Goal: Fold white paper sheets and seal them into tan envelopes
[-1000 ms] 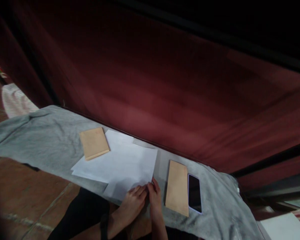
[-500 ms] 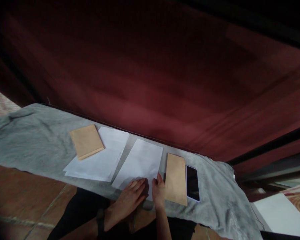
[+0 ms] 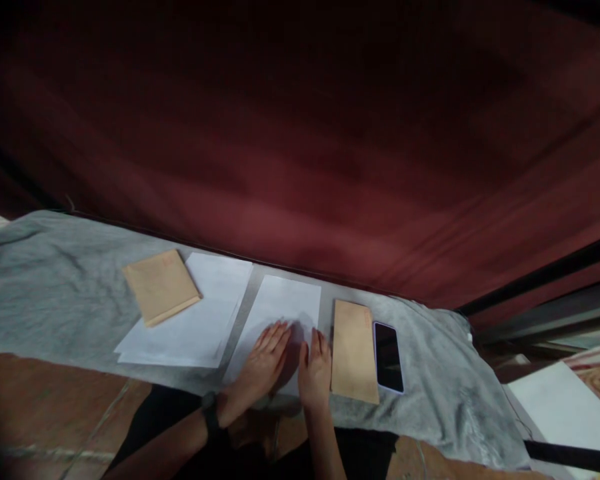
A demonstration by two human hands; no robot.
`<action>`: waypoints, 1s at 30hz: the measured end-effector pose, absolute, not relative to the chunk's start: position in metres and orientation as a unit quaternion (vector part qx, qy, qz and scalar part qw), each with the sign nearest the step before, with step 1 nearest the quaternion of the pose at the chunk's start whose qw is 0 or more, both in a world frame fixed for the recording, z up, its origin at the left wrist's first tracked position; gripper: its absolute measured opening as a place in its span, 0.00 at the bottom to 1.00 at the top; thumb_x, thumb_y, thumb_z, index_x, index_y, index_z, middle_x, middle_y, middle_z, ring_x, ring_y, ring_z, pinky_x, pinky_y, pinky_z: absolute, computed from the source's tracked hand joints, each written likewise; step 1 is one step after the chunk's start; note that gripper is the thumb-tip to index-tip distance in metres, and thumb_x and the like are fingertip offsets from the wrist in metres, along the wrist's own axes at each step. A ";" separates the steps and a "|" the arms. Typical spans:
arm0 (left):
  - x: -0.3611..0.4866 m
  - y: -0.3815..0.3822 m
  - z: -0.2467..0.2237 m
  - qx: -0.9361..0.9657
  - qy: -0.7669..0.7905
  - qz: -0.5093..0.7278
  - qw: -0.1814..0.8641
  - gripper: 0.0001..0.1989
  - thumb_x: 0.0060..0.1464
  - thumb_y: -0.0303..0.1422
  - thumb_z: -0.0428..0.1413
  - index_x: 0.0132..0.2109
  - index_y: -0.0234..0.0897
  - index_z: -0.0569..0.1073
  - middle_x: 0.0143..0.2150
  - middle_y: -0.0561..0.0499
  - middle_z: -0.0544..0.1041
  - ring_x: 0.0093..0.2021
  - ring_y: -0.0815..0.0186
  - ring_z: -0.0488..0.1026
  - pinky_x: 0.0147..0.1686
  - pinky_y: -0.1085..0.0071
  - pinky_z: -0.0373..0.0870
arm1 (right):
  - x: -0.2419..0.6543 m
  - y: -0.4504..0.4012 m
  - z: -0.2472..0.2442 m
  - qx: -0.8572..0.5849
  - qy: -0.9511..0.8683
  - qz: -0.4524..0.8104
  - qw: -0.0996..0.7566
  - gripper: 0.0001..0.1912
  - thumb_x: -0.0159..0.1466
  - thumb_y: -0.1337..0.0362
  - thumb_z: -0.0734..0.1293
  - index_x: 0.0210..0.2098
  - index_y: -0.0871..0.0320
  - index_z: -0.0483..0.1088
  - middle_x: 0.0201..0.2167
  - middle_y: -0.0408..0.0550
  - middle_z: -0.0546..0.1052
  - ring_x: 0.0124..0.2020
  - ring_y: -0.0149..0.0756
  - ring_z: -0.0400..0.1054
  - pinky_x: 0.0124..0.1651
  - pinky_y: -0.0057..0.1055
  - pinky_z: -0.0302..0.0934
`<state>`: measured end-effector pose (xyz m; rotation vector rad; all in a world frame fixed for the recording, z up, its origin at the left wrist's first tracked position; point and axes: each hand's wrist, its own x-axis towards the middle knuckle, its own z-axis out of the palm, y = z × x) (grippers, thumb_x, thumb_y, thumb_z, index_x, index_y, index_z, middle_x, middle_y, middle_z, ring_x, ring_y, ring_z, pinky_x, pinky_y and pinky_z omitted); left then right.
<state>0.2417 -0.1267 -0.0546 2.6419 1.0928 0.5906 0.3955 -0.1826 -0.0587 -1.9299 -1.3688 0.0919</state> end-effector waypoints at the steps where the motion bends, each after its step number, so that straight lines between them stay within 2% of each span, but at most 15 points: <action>1: 0.246 -0.118 -0.057 0.900 0.373 0.202 0.100 0.31 0.62 0.25 0.43 0.72 0.29 0.56 0.73 0.37 0.58 0.74 0.54 0.50 0.70 0.50 0.51 | 0.389 -0.174 -0.057 -0.740 -0.555 0.064 0.375 0.28 0.74 0.53 0.52 0.65 0.61 0.66 0.62 0.59 0.71 0.63 0.47 0.65 0.63 0.46 0.62; 4: 0.260 -0.091 -0.064 0.902 0.381 0.183 0.081 0.34 0.60 0.26 0.45 0.73 0.27 0.53 0.74 0.34 0.54 0.75 0.52 0.45 0.70 0.47 0.47 | 0.371 -0.139 -0.054 -0.701 -0.608 0.103 0.358 0.28 0.75 0.56 0.49 0.67 0.62 0.62 0.68 0.55 0.65 0.69 0.41 0.57 0.69 0.44 0.55; 6: 0.266 -0.073 -0.065 0.898 0.403 0.159 0.079 0.32 0.61 0.27 0.45 0.72 0.28 0.56 0.73 0.35 0.55 0.75 0.51 0.47 0.70 0.48 0.47 | 0.366 -0.117 -0.055 -0.694 -0.627 0.097 0.339 0.28 0.75 0.59 0.48 0.68 0.63 0.60 0.69 0.55 0.63 0.71 0.40 0.54 0.71 0.46 0.52; 11: 0.261 -0.040 -0.065 0.872 0.462 0.149 0.056 0.28 0.66 0.30 0.39 0.70 0.24 0.59 0.73 0.35 0.57 0.74 0.54 0.51 0.71 0.53 0.48 | 0.380 -0.096 -0.064 -0.706 -0.651 0.029 0.278 0.25 0.75 0.63 0.51 0.67 0.63 0.63 0.68 0.59 0.64 0.71 0.46 0.53 0.71 0.54 0.47; 13: 0.253 -0.034 -0.066 0.857 0.488 0.162 0.043 0.29 0.67 0.33 0.39 0.70 0.21 0.58 0.73 0.33 0.56 0.74 0.54 0.50 0.71 0.55 0.48 | 0.388 -0.098 -0.071 -0.725 -0.635 -0.007 0.268 0.25 0.75 0.61 0.53 0.68 0.63 0.60 0.69 0.61 0.61 0.71 0.49 0.53 0.70 0.56 0.47; 16: 0.242 -0.027 -0.068 0.833 0.524 0.171 0.031 0.30 0.67 0.35 0.40 0.70 0.21 0.58 0.72 0.32 0.58 0.73 0.53 0.53 0.71 0.54 0.47 | 0.397 -0.105 -0.082 -0.753 -0.599 -0.054 0.269 0.28 0.75 0.60 0.53 0.70 0.68 0.56 0.69 0.67 0.60 0.70 0.52 0.54 0.68 0.55 0.51; 21: 0.247 -0.015 -0.067 0.812 0.557 0.174 -0.010 0.29 0.66 0.32 0.41 0.69 0.21 0.61 0.68 0.31 0.64 0.71 0.50 0.57 0.70 0.47 0.48 | 0.402 -0.097 -0.092 -0.789 -0.541 -0.089 0.276 0.28 0.75 0.61 0.51 0.68 0.72 0.59 0.67 0.70 0.63 0.70 0.54 0.54 0.68 0.54 0.51; 24: 0.269 -0.005 -0.063 0.842 0.511 0.171 -0.001 0.29 0.66 0.31 0.40 0.70 0.23 0.59 0.71 0.36 0.62 0.73 0.53 0.54 0.71 0.52 0.50 | 0.399 -0.070 -0.083 -0.792 -0.551 -0.047 0.258 0.28 0.75 0.62 0.49 0.67 0.72 0.60 0.67 0.67 0.64 0.71 0.48 0.53 0.69 0.50 0.51; 27: 0.291 0.007 -0.061 0.883 0.447 0.141 0.026 0.29 0.64 0.28 0.42 0.71 0.31 0.58 0.73 0.41 0.59 0.74 0.56 0.50 0.71 0.52 0.48 | 0.396 -0.039 -0.072 -0.747 -0.617 0.005 0.247 0.27 0.76 0.63 0.47 0.67 0.66 0.61 0.68 0.59 0.63 0.71 0.40 0.53 0.71 0.45 0.49; 30: 0.298 0.016 -0.064 0.888 0.443 0.113 0.041 0.29 0.64 0.27 0.41 0.71 0.29 0.59 0.73 0.40 0.58 0.74 0.56 0.50 0.72 0.52 0.46 | 0.400 -0.024 -0.071 -0.732 -0.642 0.007 0.226 0.26 0.75 0.63 0.48 0.67 0.62 0.62 0.68 0.56 0.64 0.71 0.40 0.54 0.72 0.47 0.47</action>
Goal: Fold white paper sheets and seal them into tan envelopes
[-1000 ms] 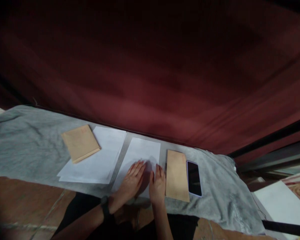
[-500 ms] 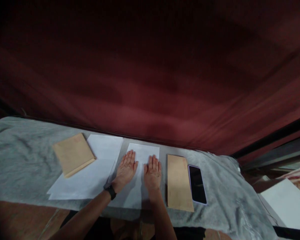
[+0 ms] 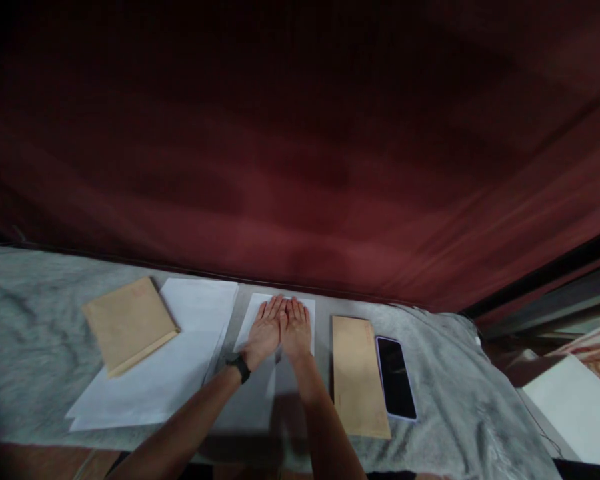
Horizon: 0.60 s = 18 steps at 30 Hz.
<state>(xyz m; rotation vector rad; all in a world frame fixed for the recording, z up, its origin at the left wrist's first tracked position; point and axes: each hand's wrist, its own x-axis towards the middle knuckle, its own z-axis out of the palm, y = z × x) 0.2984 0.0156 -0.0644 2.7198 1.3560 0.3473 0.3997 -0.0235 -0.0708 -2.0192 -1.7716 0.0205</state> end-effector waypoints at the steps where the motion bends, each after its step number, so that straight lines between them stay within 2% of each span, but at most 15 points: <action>1: 0.297 0.017 -0.066 0.887 0.446 0.113 0.042 0.29 0.65 0.28 0.40 0.71 0.28 0.58 0.73 0.39 0.58 0.74 0.56 0.50 0.72 0.52 0.46 | 0.402 -0.023 -0.073 -0.734 -0.643 -0.001 0.218 0.26 0.75 0.63 0.49 0.68 0.62 0.62 0.69 0.56 0.63 0.71 0.42 0.54 0.72 0.48 0.47; 8: 0.269 0.013 -0.073 0.857 0.492 0.151 0.017 0.30 0.68 0.37 0.40 0.72 0.26 0.56 0.72 0.37 0.58 0.74 0.56 0.51 0.72 0.56 0.47 | 0.416 -0.043 -0.086 -0.766 -0.608 -0.077 0.195 0.29 0.75 0.60 0.53 0.69 0.72 0.56 0.68 0.68 0.60 0.70 0.49 0.55 0.70 0.51 0.49; 18: 0.239 -0.009 -0.064 0.828 0.529 0.186 0.014 0.29 0.69 0.36 0.39 0.70 0.22 0.59 0.71 0.34 0.59 0.73 0.52 0.54 0.70 0.52 0.51 | 0.422 -0.078 -0.082 -0.768 -0.584 -0.125 0.232 0.29 0.76 0.61 0.49 0.70 0.71 0.54 0.68 0.67 0.62 0.69 0.50 0.57 0.67 0.52 0.54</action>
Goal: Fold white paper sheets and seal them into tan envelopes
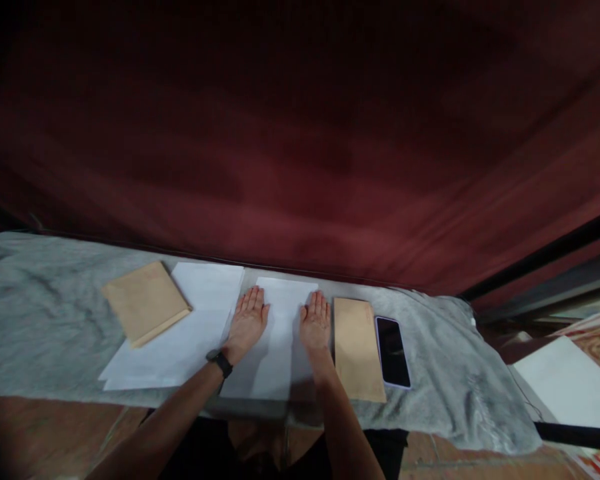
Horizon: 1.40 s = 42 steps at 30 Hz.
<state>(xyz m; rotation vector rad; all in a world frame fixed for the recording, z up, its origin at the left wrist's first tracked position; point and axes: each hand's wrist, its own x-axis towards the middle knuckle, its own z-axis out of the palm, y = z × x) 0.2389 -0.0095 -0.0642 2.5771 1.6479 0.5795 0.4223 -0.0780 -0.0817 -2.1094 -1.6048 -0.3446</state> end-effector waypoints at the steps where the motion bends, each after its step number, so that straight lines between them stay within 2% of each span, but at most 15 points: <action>1: 0.237 -0.018 -0.063 0.832 0.520 0.193 0.013 0.29 0.69 0.36 0.39 0.70 0.22 0.58 0.71 0.34 0.59 0.73 0.52 0.53 0.70 0.51 0.52 | 0.417 -0.086 -0.080 -0.762 -0.593 -0.120 0.233 0.28 0.75 0.62 0.49 0.71 0.70 0.52 0.68 0.66 0.61 0.70 0.49 0.55 0.67 0.52 0.54; 4: 0.232 -0.053 -0.063 0.875 0.439 0.202 0.013 0.28 0.68 0.34 0.41 0.72 0.28 0.57 0.72 0.39 0.60 0.73 0.55 0.52 0.70 0.52 0.52 | 0.395 -0.115 -0.075 -0.715 -0.662 -0.079 0.212 0.28 0.75 0.63 0.50 0.72 0.63 0.50 0.72 0.58 0.57 0.72 0.45 0.51 0.69 0.49 0.52; 7: 0.224 -0.086 -0.066 0.911 0.367 0.189 0.009 0.28 0.66 0.29 0.42 0.71 0.32 0.58 0.72 0.42 0.60 0.73 0.58 0.54 0.71 0.54 0.52 | 0.377 -0.144 -0.075 -0.682 -0.707 -0.050 0.181 0.27 0.75 0.61 0.52 0.72 0.59 0.53 0.72 0.53 0.56 0.72 0.42 0.50 0.71 0.46 0.50; 15: 0.192 -0.110 -0.069 0.894 0.403 0.193 -0.022 0.28 0.68 0.39 0.44 0.68 0.26 0.64 0.70 0.36 0.63 0.71 0.53 0.60 0.68 0.54 0.58 | 0.379 -0.178 -0.084 -0.743 -0.633 -0.105 0.190 0.30 0.75 0.56 0.53 0.72 0.65 0.51 0.70 0.62 0.60 0.70 0.48 0.55 0.69 0.48 0.52; 19: 0.174 -0.124 -0.075 0.889 0.412 0.198 -0.038 0.31 0.68 0.43 0.44 0.68 0.26 0.63 0.70 0.35 0.63 0.70 0.51 0.60 0.68 0.52 0.58 | 0.377 -0.187 -0.086 -0.768 -0.600 -0.107 0.197 0.33 0.75 0.54 0.53 0.72 0.67 0.49 0.70 0.65 0.60 0.70 0.50 0.55 0.68 0.49 0.52; 26: 0.144 -0.149 -0.073 0.910 0.371 0.182 -0.036 0.29 0.68 0.41 0.46 0.69 0.30 0.62 0.70 0.36 0.63 0.70 0.52 0.60 0.66 0.52 0.63 | 0.375 -0.203 -0.088 -0.781 -0.581 -0.094 0.208 0.33 0.75 0.54 0.53 0.73 0.66 0.49 0.70 0.64 0.60 0.69 0.52 0.57 0.68 0.50 0.53; 31: 0.147 -0.158 -0.058 0.917 0.363 0.163 -0.026 0.28 0.68 0.37 0.46 0.70 0.30 0.59 0.72 0.38 0.60 0.72 0.54 0.57 0.67 0.53 0.61 | 0.371 -0.208 -0.082 -0.783 -0.574 -0.094 0.219 0.31 0.75 0.56 0.52 0.73 0.65 0.49 0.69 0.64 0.60 0.69 0.51 0.57 0.68 0.51 0.53; 35: 0.173 -0.164 -0.056 0.935 0.322 0.150 -0.005 0.28 0.66 0.32 0.46 0.71 0.34 0.59 0.73 0.43 0.58 0.73 0.57 0.55 0.70 0.53 0.56 | 0.351 -0.208 -0.069 -0.746 -0.627 -0.058 0.216 0.28 0.76 0.59 0.51 0.72 0.62 0.52 0.71 0.56 0.60 0.71 0.46 0.53 0.70 0.48 0.51; 38: 0.187 -0.169 -0.061 0.944 0.295 0.144 -0.004 0.27 0.64 0.29 0.46 0.69 0.33 0.63 0.71 0.41 0.62 0.72 0.57 0.57 0.70 0.51 0.55 | 0.337 -0.209 -0.064 -0.705 -0.677 -0.029 0.210 0.26 0.76 0.59 0.51 0.71 0.58 0.55 0.70 0.50 0.60 0.72 0.40 0.52 0.71 0.43 0.50; 42: 0.184 -0.170 -0.063 0.941 0.311 0.135 -0.010 0.27 0.65 0.33 0.47 0.69 0.33 0.62 0.71 0.40 0.62 0.71 0.56 0.58 0.69 0.50 0.56 | 0.341 -0.217 -0.067 -0.709 -0.673 -0.050 0.205 0.27 0.75 0.58 0.53 0.71 0.60 0.56 0.69 0.54 0.62 0.70 0.43 0.56 0.71 0.45 0.51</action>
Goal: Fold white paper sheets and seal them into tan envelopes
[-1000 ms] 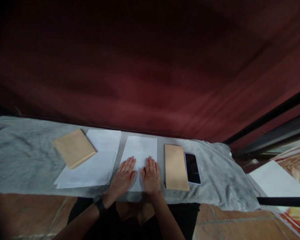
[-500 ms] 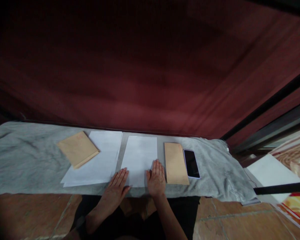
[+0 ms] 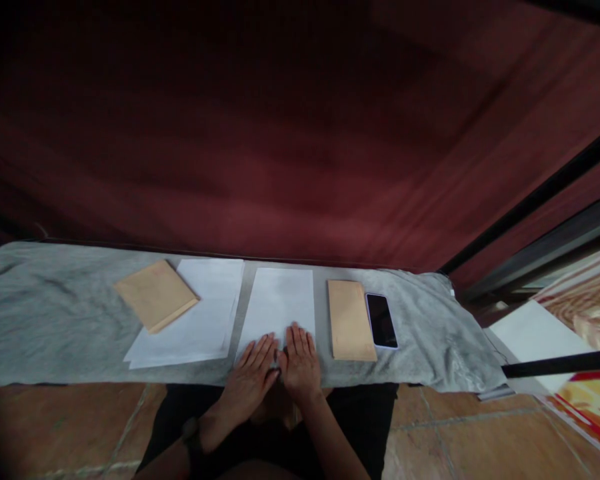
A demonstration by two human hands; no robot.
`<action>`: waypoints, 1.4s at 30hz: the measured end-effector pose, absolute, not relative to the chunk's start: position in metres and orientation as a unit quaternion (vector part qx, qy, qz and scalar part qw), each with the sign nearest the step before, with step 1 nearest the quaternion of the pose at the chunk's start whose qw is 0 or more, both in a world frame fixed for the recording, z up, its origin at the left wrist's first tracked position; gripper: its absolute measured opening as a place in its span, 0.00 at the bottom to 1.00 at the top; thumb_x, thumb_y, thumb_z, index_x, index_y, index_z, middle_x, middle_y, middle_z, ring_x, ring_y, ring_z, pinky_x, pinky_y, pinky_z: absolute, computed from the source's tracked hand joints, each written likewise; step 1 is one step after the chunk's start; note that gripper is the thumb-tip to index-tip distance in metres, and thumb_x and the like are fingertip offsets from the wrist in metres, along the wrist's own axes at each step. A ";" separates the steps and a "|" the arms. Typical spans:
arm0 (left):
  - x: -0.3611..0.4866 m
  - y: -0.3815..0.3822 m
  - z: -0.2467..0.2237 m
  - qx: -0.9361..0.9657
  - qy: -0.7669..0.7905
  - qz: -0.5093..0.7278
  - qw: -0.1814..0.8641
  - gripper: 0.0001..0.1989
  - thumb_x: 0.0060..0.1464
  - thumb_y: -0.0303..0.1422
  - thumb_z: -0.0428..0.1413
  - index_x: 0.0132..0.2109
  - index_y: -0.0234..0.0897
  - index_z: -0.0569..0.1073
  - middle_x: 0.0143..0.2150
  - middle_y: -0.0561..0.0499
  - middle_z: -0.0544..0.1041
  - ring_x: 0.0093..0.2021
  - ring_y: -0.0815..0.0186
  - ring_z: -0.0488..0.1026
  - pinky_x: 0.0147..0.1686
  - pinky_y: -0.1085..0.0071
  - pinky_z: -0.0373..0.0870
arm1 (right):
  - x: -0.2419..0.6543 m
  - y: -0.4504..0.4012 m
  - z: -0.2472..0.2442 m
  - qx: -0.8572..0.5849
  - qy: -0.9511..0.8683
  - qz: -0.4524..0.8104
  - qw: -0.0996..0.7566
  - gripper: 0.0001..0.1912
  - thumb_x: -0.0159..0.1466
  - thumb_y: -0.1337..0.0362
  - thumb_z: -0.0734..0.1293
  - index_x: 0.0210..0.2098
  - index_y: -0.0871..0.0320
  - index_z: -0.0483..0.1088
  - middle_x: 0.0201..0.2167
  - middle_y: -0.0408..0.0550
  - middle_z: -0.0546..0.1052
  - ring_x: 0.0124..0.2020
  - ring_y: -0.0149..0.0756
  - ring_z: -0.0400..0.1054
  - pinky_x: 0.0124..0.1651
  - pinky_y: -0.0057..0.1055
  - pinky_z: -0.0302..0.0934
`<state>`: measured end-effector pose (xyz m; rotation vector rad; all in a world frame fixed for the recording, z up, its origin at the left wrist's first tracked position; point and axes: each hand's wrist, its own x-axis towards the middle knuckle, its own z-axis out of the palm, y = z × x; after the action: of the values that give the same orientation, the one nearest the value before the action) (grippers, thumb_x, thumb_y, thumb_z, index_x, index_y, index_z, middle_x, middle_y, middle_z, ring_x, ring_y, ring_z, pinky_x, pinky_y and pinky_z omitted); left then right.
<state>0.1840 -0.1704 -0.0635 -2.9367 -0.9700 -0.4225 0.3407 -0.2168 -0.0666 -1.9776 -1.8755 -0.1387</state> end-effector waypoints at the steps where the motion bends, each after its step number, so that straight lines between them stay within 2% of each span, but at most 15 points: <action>1: 0.180 -0.170 -0.063 -0.938 -0.319 -0.138 0.007 0.27 0.66 0.35 0.47 0.69 0.33 0.61 0.71 0.40 0.62 0.71 0.55 0.58 0.69 0.51 0.56 | 0.345 -0.219 -0.068 -0.712 -0.669 -0.059 0.203 0.28 0.75 0.57 0.54 0.71 0.60 0.55 0.70 0.56 0.62 0.70 0.45 0.56 0.70 0.46 0.52; 5: 0.162 -0.165 -0.065 -0.926 -0.348 -0.150 0.005 0.29 0.67 0.38 0.48 0.71 0.32 0.59 0.71 0.38 0.61 0.72 0.54 0.57 0.68 0.53 0.59 | 0.361 -0.229 -0.074 -0.726 -0.651 -0.091 0.203 0.31 0.75 0.55 0.55 0.72 0.65 0.51 0.69 0.62 0.61 0.70 0.48 0.56 0.69 0.48 0.53; 12: 0.137 -0.150 -0.079 -0.932 -0.335 -0.134 0.022 0.25 0.66 0.34 0.47 0.67 0.30 0.64 0.68 0.36 0.66 0.68 0.53 0.63 0.62 0.56 0.69 | 0.369 -0.240 -0.081 -0.747 -0.620 -0.106 0.215 0.34 0.75 0.52 0.55 0.74 0.63 0.45 0.70 0.62 0.60 0.69 0.50 0.57 0.68 0.49 0.55; 16: 0.129 -0.141 -0.075 -0.951 -0.294 -0.085 0.032 0.23 0.64 0.27 0.46 0.64 0.30 0.68 0.66 0.35 0.69 0.67 0.54 0.66 0.60 0.57 0.71 | 0.373 -0.245 -0.079 -0.747 -0.621 -0.094 0.218 0.32 0.75 0.54 0.55 0.72 0.64 0.50 0.69 0.62 0.62 0.69 0.49 0.57 0.67 0.48 0.56; 20: 0.129 -0.137 -0.063 -0.959 -0.276 -0.054 0.027 0.32 0.55 0.16 0.43 0.65 0.36 0.68 0.66 0.39 0.70 0.67 0.58 0.66 0.62 0.58 0.69 | 0.379 -0.247 -0.077 -0.747 -0.619 -0.072 0.233 0.28 0.75 0.58 0.54 0.70 0.62 0.57 0.67 0.60 0.66 0.67 0.48 0.60 0.67 0.49 0.58; 23: 0.132 -0.132 -0.047 -0.958 -0.283 -0.041 0.000 0.32 0.53 0.15 0.44 0.61 0.38 0.72 0.63 0.42 0.73 0.64 0.59 0.70 0.61 0.60 0.70 | 0.387 -0.247 -0.077 -0.741 -0.614 -0.046 0.270 0.25 0.74 0.62 0.54 0.68 0.60 0.61 0.64 0.58 0.70 0.65 0.46 0.64 0.65 0.48 0.62; 26: 0.131 -0.124 -0.029 -0.950 -0.302 -0.060 -0.057 0.25 0.56 0.18 0.45 0.55 0.38 0.76 0.55 0.44 0.80 0.56 0.60 0.77 0.58 0.61 0.73 | 0.396 -0.249 -0.077 -0.735 -0.592 0.011 0.332 0.25 0.71 0.66 0.54 0.65 0.58 0.66 0.58 0.56 0.76 0.60 0.44 0.70 0.61 0.43 0.67; 29: 0.126 -0.116 -0.008 -0.929 -0.309 -0.143 -0.146 0.17 0.64 0.27 0.46 0.49 0.40 0.79 0.49 0.47 0.82 0.50 0.61 0.79 0.55 0.64 0.75 | 0.405 -0.255 -0.078 -0.727 -0.553 0.078 0.399 0.27 0.69 0.68 0.53 0.63 0.55 0.69 0.56 0.53 0.77 0.57 0.43 0.73 0.58 0.42 0.70; 32: 0.119 -0.113 0.012 -0.892 -0.303 -0.203 -0.265 0.16 0.68 0.37 0.46 0.46 0.42 0.79 0.48 0.49 0.83 0.49 0.63 0.79 0.52 0.68 0.75 | 0.411 -0.259 -0.078 -0.715 -0.517 0.108 0.458 0.28 0.67 0.68 0.53 0.62 0.56 0.69 0.57 0.53 0.77 0.58 0.45 0.72 0.59 0.46 0.69; 35: 0.117 -0.111 0.029 -0.856 -0.309 -0.203 -0.362 0.17 0.68 0.41 0.47 0.45 0.41 0.79 0.47 0.49 0.83 0.47 0.63 0.80 0.50 0.69 0.76 | 0.412 -0.253 -0.075 -0.708 -0.497 0.121 0.487 0.28 0.65 0.67 0.56 0.64 0.58 0.67 0.60 0.55 0.74 0.61 0.46 0.69 0.61 0.47 0.67; 39: 0.121 -0.103 0.041 -0.847 -0.299 -0.182 -0.400 0.16 0.67 0.42 0.49 0.43 0.40 0.80 0.45 0.50 0.83 0.46 0.63 0.80 0.49 0.70 0.75 | 0.412 -0.235 -0.065 -0.715 -0.463 0.128 0.508 0.33 0.63 0.65 0.60 0.68 0.59 0.60 0.64 0.58 0.70 0.64 0.46 0.66 0.62 0.46 0.65; 42: 0.125 -0.097 0.041 -0.854 -0.286 -0.177 -0.396 0.16 0.66 0.41 0.50 0.41 0.40 0.80 0.45 0.50 0.83 0.46 0.64 0.80 0.49 0.70 0.75 | 0.414 -0.225 -0.056 -0.704 -0.483 0.131 0.504 0.28 0.62 0.66 0.60 0.62 0.59 0.68 0.63 0.58 0.70 0.64 0.46 0.65 0.65 0.47 0.62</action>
<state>0.1251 -0.0967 0.0408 -3.6818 -1.2319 -0.7635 0.4136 -0.2254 -0.0560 -1.7001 -1.1649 0.3156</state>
